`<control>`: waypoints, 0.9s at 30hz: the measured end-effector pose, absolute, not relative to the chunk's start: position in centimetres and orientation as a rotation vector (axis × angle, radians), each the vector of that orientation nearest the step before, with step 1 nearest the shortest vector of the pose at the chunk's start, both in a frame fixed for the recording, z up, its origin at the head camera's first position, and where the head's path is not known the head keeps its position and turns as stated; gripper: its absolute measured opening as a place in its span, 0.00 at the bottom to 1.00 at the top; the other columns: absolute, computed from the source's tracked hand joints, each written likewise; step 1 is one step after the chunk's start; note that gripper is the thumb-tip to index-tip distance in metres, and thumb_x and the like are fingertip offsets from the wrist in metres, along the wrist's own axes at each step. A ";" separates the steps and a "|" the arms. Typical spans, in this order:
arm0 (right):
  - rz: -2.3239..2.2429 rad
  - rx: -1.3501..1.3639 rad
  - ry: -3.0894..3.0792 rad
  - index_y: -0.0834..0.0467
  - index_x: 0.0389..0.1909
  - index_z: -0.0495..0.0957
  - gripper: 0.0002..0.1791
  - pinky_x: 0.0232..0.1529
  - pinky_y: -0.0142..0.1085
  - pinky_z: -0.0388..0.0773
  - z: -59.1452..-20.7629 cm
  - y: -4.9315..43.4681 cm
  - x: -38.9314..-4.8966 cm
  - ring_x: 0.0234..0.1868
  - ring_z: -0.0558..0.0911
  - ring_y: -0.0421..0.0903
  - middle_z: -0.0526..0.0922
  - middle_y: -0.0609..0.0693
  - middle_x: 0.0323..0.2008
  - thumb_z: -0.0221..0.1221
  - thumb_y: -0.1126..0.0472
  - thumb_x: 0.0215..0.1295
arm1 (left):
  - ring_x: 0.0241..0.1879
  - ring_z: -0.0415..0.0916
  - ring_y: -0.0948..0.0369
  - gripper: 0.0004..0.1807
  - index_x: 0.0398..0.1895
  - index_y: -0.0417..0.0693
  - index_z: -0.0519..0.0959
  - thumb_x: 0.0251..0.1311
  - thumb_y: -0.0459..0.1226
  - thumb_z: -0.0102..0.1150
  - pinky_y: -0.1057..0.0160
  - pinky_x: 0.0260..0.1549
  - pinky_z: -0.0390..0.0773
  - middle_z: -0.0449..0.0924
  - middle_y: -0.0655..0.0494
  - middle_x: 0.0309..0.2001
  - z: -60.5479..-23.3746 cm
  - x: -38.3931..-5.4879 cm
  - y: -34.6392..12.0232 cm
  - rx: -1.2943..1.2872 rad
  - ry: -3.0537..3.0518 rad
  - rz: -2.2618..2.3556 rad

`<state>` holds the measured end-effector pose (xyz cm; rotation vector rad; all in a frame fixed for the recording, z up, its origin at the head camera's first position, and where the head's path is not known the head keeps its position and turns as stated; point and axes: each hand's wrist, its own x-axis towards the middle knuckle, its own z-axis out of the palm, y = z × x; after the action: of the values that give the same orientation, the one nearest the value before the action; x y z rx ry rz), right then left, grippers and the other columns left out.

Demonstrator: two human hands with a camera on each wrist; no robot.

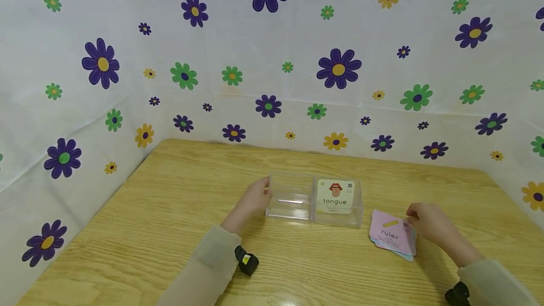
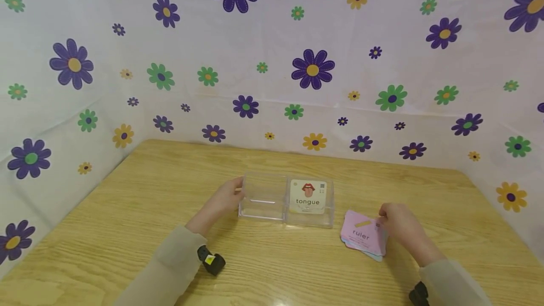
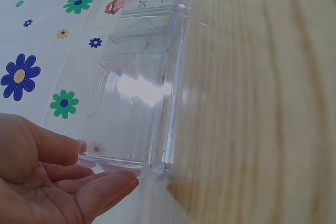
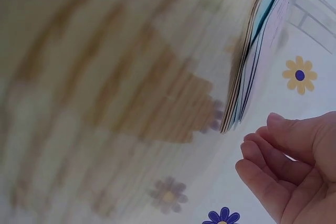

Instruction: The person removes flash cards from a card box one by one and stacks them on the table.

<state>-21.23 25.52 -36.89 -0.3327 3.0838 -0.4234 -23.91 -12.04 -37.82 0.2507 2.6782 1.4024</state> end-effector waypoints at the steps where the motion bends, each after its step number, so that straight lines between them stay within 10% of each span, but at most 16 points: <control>1: -0.420 -0.344 3.089 0.73 0.30 0.75 0.05 0.26 0.43 0.74 -36.9 25.5 -21.2 0.27 0.75 0.50 0.78 0.58 0.26 0.56 0.73 0.53 | 0.56 0.62 0.45 0.25 0.64 0.32 0.52 0.64 0.29 0.39 0.50 0.52 0.65 0.57 0.38 0.61 -37.8 -23.9 -12.0 0.248 2.678 1.402; 27: -0.504 -0.417 3.128 0.72 0.34 0.75 0.10 0.31 0.46 0.76 -34.8 23.2 -22.1 0.30 0.77 0.53 0.78 0.58 0.28 0.57 0.66 0.56 | 0.56 0.63 0.45 0.25 0.63 0.31 0.52 0.64 0.29 0.40 0.51 0.51 0.67 0.58 0.38 0.61 -37.9 -24.0 -12.0 0.232 2.696 1.379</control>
<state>-22.14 23.17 -34.79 -0.4169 3.1277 -0.5044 -24.00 -11.95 -37.88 0.2320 2.6961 1.3795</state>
